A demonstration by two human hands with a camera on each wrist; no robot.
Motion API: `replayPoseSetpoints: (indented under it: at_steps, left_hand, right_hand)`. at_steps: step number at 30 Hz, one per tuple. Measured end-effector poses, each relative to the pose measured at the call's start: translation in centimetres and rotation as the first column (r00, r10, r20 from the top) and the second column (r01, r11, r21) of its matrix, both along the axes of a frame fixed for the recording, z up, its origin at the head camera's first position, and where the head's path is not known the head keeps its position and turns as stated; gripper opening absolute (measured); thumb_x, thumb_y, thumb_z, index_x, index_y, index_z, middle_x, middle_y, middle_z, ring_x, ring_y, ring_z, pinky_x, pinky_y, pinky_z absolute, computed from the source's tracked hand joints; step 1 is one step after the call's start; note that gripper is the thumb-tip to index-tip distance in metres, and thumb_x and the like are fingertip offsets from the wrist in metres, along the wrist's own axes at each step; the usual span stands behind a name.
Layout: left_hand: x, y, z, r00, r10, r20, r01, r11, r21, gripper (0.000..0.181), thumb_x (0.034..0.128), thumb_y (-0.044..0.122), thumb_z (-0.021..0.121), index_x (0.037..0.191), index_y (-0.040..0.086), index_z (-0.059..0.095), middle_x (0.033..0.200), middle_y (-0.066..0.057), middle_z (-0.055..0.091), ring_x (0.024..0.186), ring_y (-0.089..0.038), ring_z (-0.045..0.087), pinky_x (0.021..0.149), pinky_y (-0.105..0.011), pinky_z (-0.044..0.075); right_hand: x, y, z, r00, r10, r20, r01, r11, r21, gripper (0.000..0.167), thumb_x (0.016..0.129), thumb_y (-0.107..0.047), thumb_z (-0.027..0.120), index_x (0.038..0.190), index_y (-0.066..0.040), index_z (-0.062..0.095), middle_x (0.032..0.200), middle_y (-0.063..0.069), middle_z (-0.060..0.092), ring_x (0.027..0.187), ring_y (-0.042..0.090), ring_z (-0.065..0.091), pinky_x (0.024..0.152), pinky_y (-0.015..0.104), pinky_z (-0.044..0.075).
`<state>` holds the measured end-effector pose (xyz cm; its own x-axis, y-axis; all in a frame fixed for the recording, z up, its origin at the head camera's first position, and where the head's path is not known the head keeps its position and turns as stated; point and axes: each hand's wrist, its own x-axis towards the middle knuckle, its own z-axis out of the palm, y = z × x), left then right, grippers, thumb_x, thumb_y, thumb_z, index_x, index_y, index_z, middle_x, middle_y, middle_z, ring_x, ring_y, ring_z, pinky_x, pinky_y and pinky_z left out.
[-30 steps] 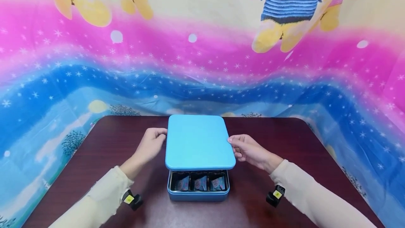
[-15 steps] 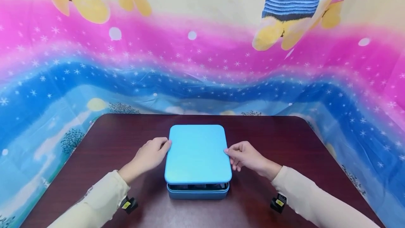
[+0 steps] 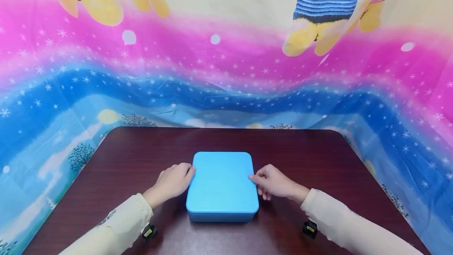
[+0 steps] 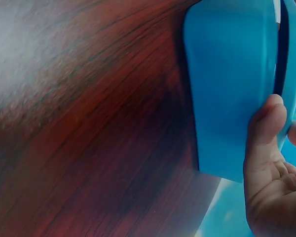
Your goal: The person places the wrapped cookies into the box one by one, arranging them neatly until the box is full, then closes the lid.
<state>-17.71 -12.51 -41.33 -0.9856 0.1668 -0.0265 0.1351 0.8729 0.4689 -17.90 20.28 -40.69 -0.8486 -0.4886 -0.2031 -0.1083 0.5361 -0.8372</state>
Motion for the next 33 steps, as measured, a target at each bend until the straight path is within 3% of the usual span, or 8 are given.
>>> replayPoseSetpoints:
  at_steps: [10,15,19,28,33]
  left_hand:
    - [-0.1,0.0,-0.9,1.0,0.007,-0.017,-0.007,1.0,0.013,0.034,0.1061,0.035,0.045,0.081,0.017,0.059,0.063,0.0,0.047,0.058,-0.016,0.048,0.054,-0.032,0.036]
    - [-0.2,-0.1,-1.5,1.0,0.008,-0.025,-0.008,1.0,0.006,0.033,0.1062,0.035,0.045,0.083,0.018,0.061,0.063,0.0,0.046,0.06,-0.015,0.049,0.056,-0.033,0.036]
    - [-0.4,-0.2,-1.8,1.0,0.013,-0.005,-0.013,0.999,0.036,0.037,0.1062,0.035,0.045,0.076,0.018,0.057,0.061,0.001,0.043,0.058,-0.016,0.047,0.055,-0.032,0.035]
    - [-0.9,-0.3,-1.8,0.997,0.05,0.063,-0.057,0.99,0.127,0.049,0.1048,0.038,0.048,0.061,0.017,0.047,0.053,0.003,0.036,0.05,-0.016,0.038,0.048,-0.028,0.027]
    - [-1.1,-0.4,-1.7,0.996,0.049,0.079,-0.059,0.988,0.14,0.05,0.1046,0.04,0.049,0.06,0.017,0.046,0.052,0.004,0.035,0.049,-0.015,0.036,0.048,-0.027,0.025]
  right_hand:
    - [-0.3,-0.2,-0.4,0.996,0.029,-0.084,-0.02,0.994,0.107,0.043,0.104,-0.033,0.057,0.07,-0.006,0.062,0.056,0.001,0.058,0.044,0.013,0.053,0.045,0.034,0.052]
    - [-0.4,-0.4,-0.2,0.994,0.03,-0.101,-0.017,0.991,0.133,0.043,0.104,-0.031,0.057,0.069,-0.006,0.062,0.055,0.005,0.058,0.041,0.012,0.047,0.043,0.029,0.045]
    - [-0.4,-0.6,-0.1,0.994,0.023,-0.105,-0.007,0.989,0.15,0.044,0.104,-0.03,0.055,0.068,-0.007,0.063,0.055,0.007,0.058,0.04,0.011,0.045,0.044,0.029,0.042]
    - [-0.9,-0.7,-0.1,0.998,0.0,-0.064,0.01,0.989,0.151,0.053,0.106,-0.03,0.052,0.067,0.004,0.065,0.049,-0.002,0.051,0.039,0.011,0.042,0.043,0.026,0.039]
    - [-1.1,-0.5,-0.3,1.0,0.003,0.0,-0.003,0.994,0.111,0.056,0.106,-0.033,0.052,0.07,0.009,0.063,0.05,-0.002,0.049,0.041,0.012,0.042,0.044,0.026,0.039]
